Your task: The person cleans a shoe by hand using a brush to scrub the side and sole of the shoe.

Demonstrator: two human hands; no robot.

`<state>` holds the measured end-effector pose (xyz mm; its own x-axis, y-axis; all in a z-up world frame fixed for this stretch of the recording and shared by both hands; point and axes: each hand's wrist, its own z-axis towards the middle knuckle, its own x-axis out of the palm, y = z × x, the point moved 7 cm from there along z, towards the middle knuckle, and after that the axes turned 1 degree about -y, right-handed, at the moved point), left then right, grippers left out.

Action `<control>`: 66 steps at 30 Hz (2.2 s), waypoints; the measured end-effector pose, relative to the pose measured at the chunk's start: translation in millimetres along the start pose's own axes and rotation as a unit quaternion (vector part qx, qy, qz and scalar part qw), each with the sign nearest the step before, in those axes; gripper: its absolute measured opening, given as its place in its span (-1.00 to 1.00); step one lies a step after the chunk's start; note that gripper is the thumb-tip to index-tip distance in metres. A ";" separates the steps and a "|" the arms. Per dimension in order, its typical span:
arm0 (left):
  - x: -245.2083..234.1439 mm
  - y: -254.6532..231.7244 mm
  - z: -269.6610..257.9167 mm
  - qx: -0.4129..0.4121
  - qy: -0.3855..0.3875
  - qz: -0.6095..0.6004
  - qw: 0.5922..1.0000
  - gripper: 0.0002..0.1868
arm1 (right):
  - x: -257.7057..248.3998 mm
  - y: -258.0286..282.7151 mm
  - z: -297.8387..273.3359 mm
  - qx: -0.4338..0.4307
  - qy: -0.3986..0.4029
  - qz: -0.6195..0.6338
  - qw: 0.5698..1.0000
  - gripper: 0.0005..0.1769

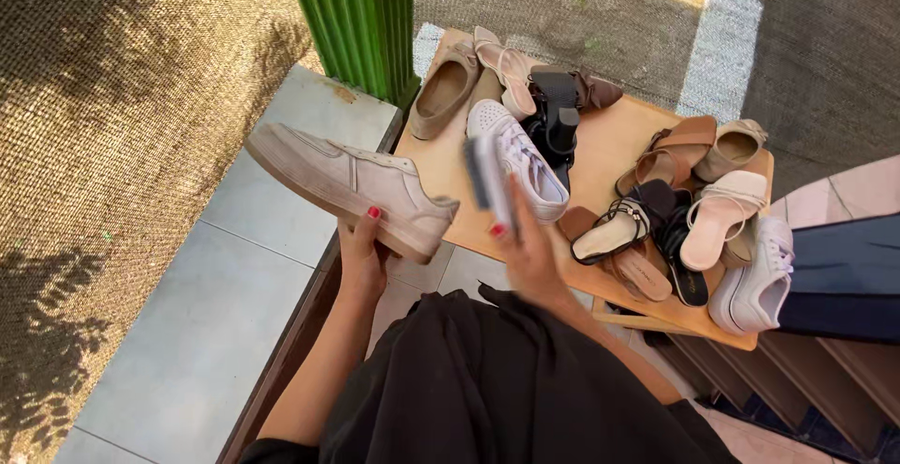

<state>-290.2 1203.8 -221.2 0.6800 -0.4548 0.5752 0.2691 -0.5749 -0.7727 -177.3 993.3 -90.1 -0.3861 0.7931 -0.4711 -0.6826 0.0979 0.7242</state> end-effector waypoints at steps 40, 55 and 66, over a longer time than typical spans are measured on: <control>355.5 177.4 -123.6 0.049 0.433 0.265 0.860 0.06 | -290.9 -53.9 -208.1 0.076 0.034 -0.185 0.979 -0.30; 399.4 253.9 -165.3 -0.033 0.433 0.163 0.886 -0.16 | -382.3 -98.6 -304.8 0.158 -0.172 -0.048 0.971 -0.26; 387.9 263.4 -184.9 -0.197 0.407 0.026 0.892 -0.28 | -351.0 -103.4 -290.9 0.238 -0.110 0.337 0.904 -0.17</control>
<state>-81.6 750.2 -151.9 -0.0784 -0.7386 0.6696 -0.1179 -0.6601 -0.7419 -151.7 529.9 -146.1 -0.4460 0.8645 0.2319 0.0254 -0.2468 0.9687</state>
